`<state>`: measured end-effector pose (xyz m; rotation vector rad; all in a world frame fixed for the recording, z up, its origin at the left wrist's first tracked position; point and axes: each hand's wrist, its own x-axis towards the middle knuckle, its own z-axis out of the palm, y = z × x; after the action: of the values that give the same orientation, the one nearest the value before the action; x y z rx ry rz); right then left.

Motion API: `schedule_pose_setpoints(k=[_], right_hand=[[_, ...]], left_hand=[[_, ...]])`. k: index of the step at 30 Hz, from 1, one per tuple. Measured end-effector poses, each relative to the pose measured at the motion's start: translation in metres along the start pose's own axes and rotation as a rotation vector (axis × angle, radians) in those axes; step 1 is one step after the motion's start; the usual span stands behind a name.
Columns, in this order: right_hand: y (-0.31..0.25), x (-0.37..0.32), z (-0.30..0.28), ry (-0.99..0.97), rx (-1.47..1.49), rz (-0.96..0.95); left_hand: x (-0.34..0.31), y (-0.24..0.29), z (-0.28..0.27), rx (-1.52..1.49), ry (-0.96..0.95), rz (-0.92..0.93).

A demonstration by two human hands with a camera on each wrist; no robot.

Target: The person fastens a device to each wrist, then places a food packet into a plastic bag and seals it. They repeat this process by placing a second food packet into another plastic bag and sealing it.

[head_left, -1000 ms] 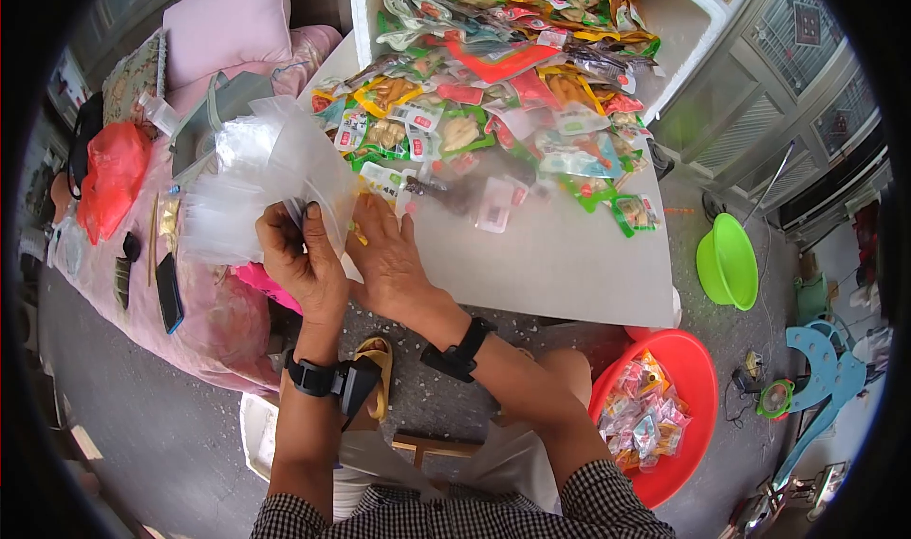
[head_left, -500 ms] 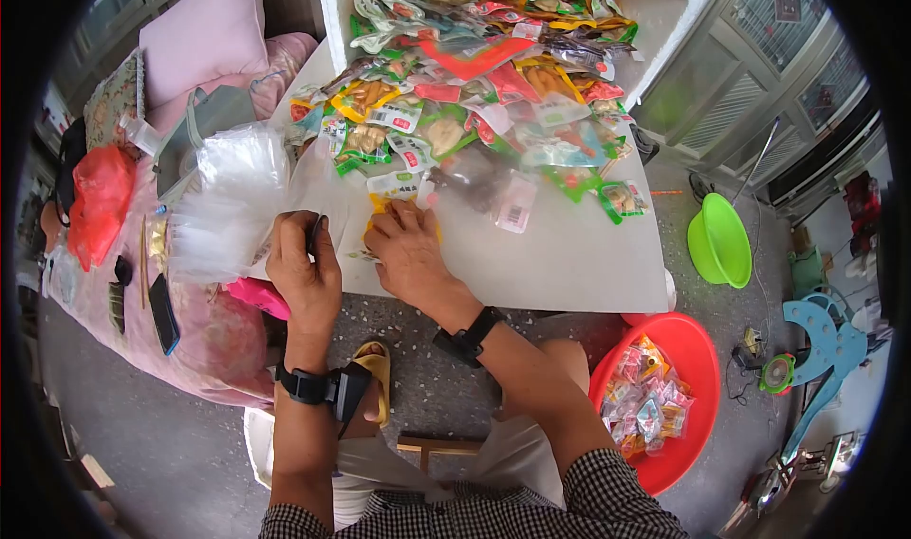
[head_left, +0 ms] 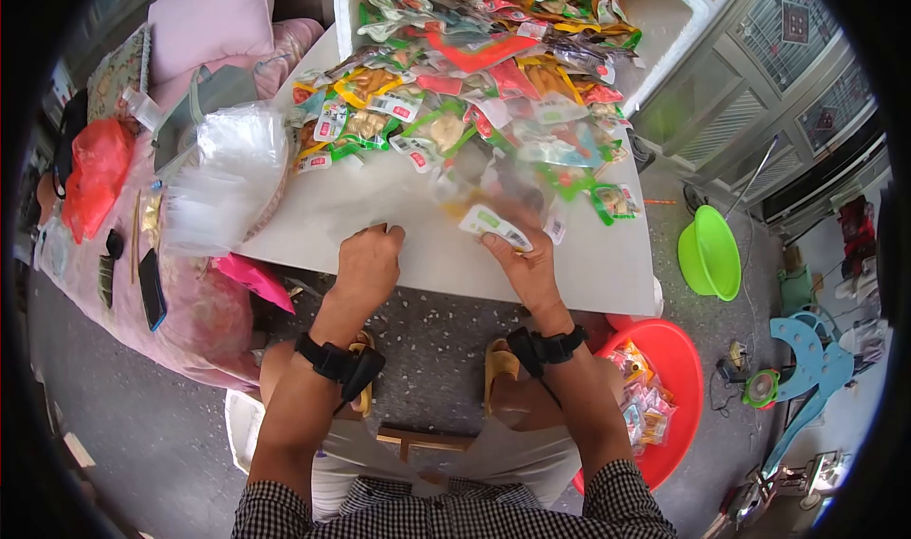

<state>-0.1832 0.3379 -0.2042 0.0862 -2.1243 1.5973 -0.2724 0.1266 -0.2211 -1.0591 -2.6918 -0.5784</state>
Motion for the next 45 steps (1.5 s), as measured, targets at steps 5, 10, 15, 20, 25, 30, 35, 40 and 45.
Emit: schedule_pose_setpoints(k=[5,10,15,20,25,30,35,40,45], right_hand=[[0.015,0.006,-0.03,0.414,0.684,0.367],[0.044,0.004,-0.035,0.513,1.049,0.558],[0.033,0.0,-0.036,0.376,0.929,0.553],[-0.01,-0.001,-0.024,0.265,0.791,0.515],[-0.012,-0.011,-0.005,0.022,0.579,0.599],[-0.015,-0.009,0.007,-0.073,0.456,0.678],[-0.01,-0.009,0.012,-0.033,0.466,0.632],[-0.004,-0.008,0.026,0.126,0.48,0.581],[-0.015,-0.019,0.061,0.224,0.718,0.461]], left_hand=[[0.004,0.012,-0.012,-0.162,-0.092,-0.137],[0.003,0.001,-0.02,-0.188,-0.159,-0.102],[0.008,-0.003,-0.023,-0.181,-0.111,-0.003],[0.01,-0.005,-0.024,-0.216,-0.087,0.006],[0.009,0.001,-0.022,-0.295,0.022,-0.032],[0.007,0.004,-0.027,-0.261,0.107,-0.078],[0.004,0.0,-0.039,-0.325,0.142,-0.068],[0.0,0.011,-0.042,-0.353,0.129,0.058],[0.001,0.022,-0.036,-0.268,0.173,0.108]])
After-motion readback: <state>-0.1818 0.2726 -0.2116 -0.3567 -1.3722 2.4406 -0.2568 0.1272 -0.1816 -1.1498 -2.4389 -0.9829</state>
